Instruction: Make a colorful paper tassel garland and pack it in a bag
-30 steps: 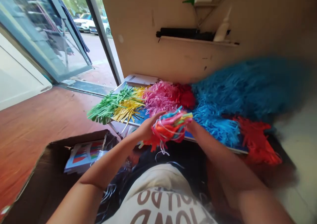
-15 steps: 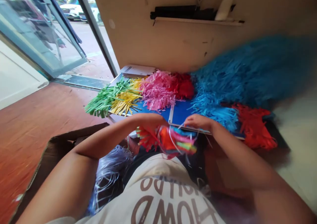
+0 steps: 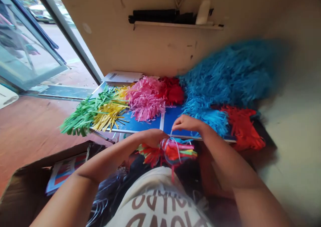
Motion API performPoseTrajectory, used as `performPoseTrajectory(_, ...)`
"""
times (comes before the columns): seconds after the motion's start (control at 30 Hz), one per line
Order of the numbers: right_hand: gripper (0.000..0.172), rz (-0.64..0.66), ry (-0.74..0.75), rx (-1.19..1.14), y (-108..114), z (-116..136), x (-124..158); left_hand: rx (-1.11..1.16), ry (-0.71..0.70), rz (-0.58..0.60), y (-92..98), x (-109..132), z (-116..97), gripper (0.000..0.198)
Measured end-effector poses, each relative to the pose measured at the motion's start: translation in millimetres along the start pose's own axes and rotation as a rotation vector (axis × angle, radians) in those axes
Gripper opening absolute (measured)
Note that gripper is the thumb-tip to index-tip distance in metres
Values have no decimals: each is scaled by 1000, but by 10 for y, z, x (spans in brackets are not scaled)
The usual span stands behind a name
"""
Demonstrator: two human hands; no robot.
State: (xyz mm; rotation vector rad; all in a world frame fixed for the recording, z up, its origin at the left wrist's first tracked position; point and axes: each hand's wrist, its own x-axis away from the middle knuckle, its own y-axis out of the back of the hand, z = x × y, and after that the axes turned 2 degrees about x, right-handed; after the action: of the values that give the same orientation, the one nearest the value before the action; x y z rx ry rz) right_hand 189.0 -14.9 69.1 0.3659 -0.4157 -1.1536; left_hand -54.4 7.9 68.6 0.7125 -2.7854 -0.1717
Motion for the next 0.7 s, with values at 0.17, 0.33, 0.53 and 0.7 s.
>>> performPoseTrajectory(0.17,15,-190,124,697,-51,382,-15,158,18,-313,-38,-503,202,18)
performPoseTrajectory(0.33,28,-922,254,792,-539,-148,101,504,-26,-464,-285,-836,315,39)
performPoseTrajectory(0.53,49,-725,163,378,-201,-644,-185,881,-47,-328,-519,-1348,195,67)
performPoseTrajectory(0.7,49,-611,160,567,258,-884,-485,1130,80,-373,-512,-1485,300,72)
